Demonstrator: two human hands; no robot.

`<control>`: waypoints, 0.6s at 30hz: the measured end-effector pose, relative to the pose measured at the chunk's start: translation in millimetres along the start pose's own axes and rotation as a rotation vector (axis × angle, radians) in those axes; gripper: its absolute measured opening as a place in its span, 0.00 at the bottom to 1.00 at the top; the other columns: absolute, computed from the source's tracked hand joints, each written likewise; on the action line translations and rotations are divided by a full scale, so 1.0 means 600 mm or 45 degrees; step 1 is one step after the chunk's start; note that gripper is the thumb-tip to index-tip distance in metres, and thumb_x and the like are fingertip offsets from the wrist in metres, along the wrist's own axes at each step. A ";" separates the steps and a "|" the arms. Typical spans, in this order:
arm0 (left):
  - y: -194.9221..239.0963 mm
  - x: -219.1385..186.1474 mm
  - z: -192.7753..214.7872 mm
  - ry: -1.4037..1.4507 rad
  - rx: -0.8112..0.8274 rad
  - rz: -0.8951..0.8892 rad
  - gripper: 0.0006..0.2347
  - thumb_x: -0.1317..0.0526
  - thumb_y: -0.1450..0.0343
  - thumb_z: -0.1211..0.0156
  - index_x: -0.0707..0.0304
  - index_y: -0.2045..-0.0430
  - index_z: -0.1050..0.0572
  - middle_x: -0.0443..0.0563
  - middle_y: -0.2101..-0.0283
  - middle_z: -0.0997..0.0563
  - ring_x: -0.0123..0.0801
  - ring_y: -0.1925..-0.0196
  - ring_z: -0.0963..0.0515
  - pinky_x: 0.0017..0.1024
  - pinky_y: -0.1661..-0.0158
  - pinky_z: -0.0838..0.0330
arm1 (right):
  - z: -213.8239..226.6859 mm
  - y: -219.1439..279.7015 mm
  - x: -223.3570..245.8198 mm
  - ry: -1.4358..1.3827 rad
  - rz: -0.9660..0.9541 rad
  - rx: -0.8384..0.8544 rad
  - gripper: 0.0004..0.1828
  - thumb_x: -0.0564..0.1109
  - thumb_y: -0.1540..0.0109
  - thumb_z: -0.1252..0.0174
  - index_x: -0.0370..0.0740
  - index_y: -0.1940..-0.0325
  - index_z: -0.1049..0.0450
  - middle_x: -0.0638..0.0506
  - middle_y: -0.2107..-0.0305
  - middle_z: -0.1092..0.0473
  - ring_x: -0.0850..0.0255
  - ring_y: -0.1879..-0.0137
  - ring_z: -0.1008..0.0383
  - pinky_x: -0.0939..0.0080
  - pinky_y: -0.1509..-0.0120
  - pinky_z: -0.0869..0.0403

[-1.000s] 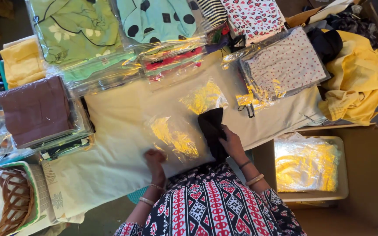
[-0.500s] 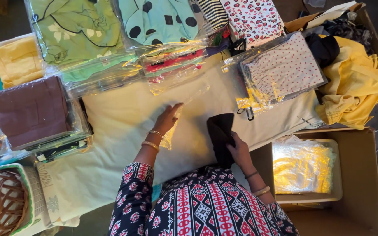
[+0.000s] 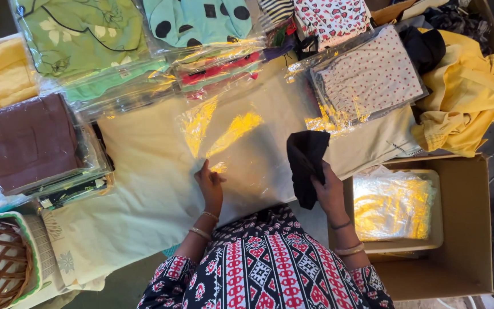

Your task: The person packs various folded garments, including patterned and solid-colored items, into clear plastic bags on a table. They handle each item, place it into a bag, and seal it before moving to the next piece of clothing.

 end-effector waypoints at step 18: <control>0.083 -0.119 -0.098 -0.987 0.693 -1.128 0.12 0.57 0.31 0.39 0.63 0.59 0.24 0.63 0.46 0.25 0.56 0.36 0.29 0.55 0.37 0.38 | -0.070 0.084 -0.027 0.242 0.026 0.433 0.33 0.41 0.43 0.40 0.43 0.33 0.36 0.37 0.48 0.27 0.39 0.46 0.25 0.47 0.45 0.25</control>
Point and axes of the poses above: each hand's wrist, its own y-axis away from the middle knuckle, its own z-axis out of the back of the hand, x = y × z, the point moved 7 cm from there along -y, towards the middle knuckle
